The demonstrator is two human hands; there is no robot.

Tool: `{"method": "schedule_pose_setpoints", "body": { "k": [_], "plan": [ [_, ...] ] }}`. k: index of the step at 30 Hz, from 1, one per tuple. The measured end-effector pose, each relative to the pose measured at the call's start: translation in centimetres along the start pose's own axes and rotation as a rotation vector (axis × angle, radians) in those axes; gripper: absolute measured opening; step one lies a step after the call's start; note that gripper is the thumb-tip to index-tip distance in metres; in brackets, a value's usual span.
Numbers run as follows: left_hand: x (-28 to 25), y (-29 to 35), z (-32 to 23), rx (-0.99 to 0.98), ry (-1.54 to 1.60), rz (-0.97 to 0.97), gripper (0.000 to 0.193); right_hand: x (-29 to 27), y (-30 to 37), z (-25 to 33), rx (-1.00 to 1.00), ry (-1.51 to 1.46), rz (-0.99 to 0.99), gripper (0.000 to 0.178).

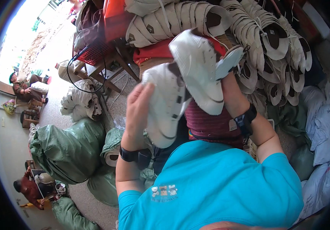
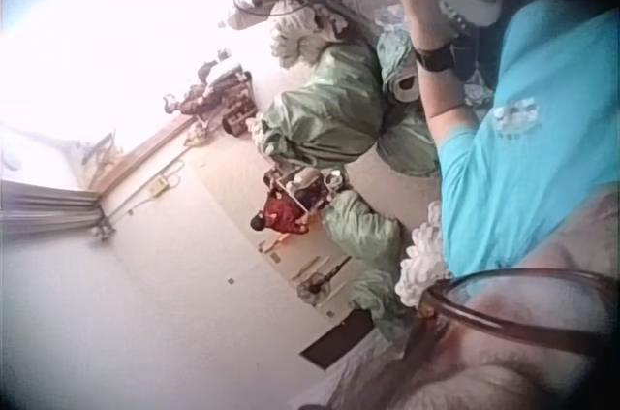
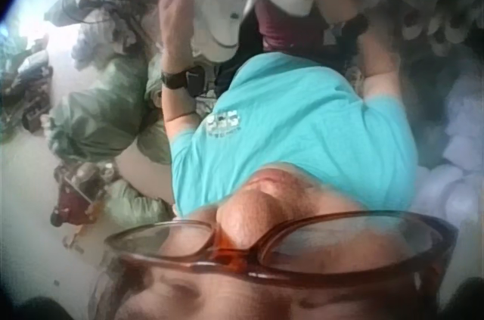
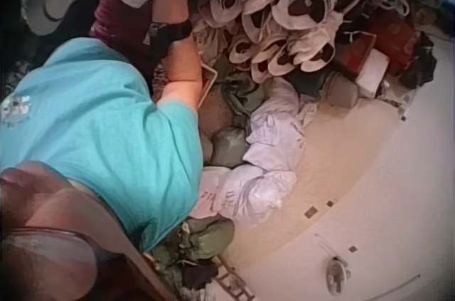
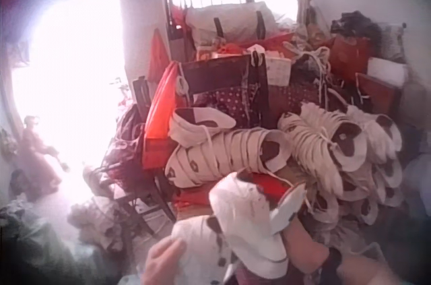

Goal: The person sits on the floor in a workshop and threads white shoelaces through the eyelets of white shoe uppers. They pull the laces tight and adjust the shoe parts while surrounded by large sacks of materials and stacks of shoe components.

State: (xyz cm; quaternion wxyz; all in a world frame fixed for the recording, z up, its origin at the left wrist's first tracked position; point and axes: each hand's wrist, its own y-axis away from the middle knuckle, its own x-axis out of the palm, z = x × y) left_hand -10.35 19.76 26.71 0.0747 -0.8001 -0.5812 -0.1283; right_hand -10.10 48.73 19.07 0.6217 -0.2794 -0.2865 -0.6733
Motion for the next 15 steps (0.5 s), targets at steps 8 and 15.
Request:
{"method": "schedule_pose_setpoints", "body": {
  "k": [8, 15],
  "plan": [
    [-9.2, -3.8, 3.6, 0.172, -1.428, -0.296, 0.030, 1.8, 1.8, 4.5, 0.097, 0.130, -0.052, 0.047],
    [2.1, -3.1, 4.4, 0.612, -1.078, -0.231, 0.024, -2.0, 2.2, 3.0, 0.097, 0.625, -0.203, 0.051]
  ]
}}
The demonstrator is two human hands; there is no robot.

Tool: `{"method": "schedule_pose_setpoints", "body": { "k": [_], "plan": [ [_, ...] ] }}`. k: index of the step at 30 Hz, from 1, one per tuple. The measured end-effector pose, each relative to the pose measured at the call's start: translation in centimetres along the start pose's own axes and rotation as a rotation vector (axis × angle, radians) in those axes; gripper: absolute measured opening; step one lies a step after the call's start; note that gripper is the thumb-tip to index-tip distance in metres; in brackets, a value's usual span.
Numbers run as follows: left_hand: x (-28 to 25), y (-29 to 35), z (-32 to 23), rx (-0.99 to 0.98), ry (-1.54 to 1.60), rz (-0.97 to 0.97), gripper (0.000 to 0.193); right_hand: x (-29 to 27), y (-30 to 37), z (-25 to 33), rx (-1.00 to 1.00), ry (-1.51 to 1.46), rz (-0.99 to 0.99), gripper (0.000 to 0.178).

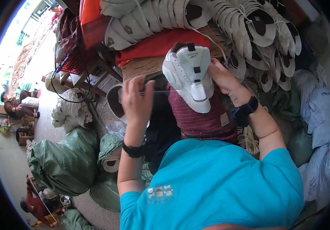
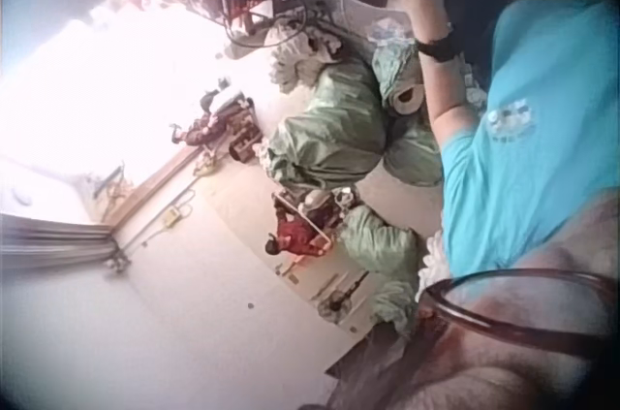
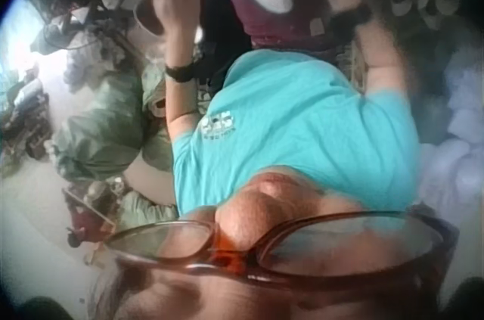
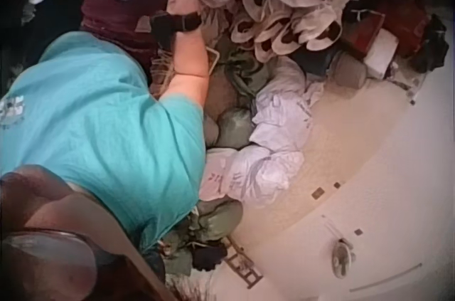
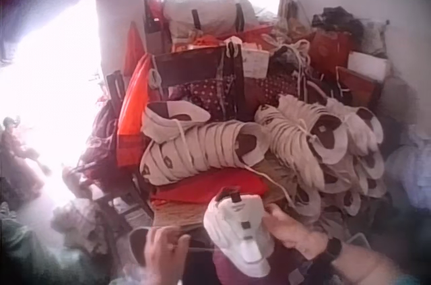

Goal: The person sits on the floor in a workshop and threads white shoelaces through the eyelets of white shoe uppers. They pull the laces tight and adjust the shoe parts while surrounded by large sacks of materials and stacks of shoe components.

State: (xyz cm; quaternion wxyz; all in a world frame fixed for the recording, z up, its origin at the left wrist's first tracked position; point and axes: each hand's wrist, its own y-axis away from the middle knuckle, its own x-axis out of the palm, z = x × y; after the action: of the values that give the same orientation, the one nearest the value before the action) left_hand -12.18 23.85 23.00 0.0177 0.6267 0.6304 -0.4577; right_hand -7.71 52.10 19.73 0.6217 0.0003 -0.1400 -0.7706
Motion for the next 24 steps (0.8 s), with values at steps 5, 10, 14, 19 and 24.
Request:
{"method": "schedule_pose_setpoints", "body": {
  "k": [5, 10, 14, 19, 24],
  "plan": [
    [3.9, -1.7, -5.3, 0.177, 0.262, 0.073, 0.062, 0.1, 0.8, 0.1, -0.174, 0.206, 0.029, 0.061],
    [5.4, -4.4, -5.0, 0.267, 0.306, 0.257, 0.038, 0.5, 2.3, 1.1, -0.083, 0.044, 0.025, 0.064],
    [5.7, -4.4, -4.4, 0.057, 0.164, 0.445, 0.032, -0.8, 2.9, 1.1, -0.058, -0.015, 0.039, 0.058],
    [5.8, -4.0, -5.5, 0.250, -0.020, 0.135, 0.034, 0.7, 3.8, 2.1, -0.247, 0.201, 0.034, 0.060],
    [6.5, -4.5, -5.4, 0.136, 0.006, 0.478, 0.049, 0.8, 3.8, 0.6, -0.280, 0.336, 0.058, 0.066]
  ]
}}
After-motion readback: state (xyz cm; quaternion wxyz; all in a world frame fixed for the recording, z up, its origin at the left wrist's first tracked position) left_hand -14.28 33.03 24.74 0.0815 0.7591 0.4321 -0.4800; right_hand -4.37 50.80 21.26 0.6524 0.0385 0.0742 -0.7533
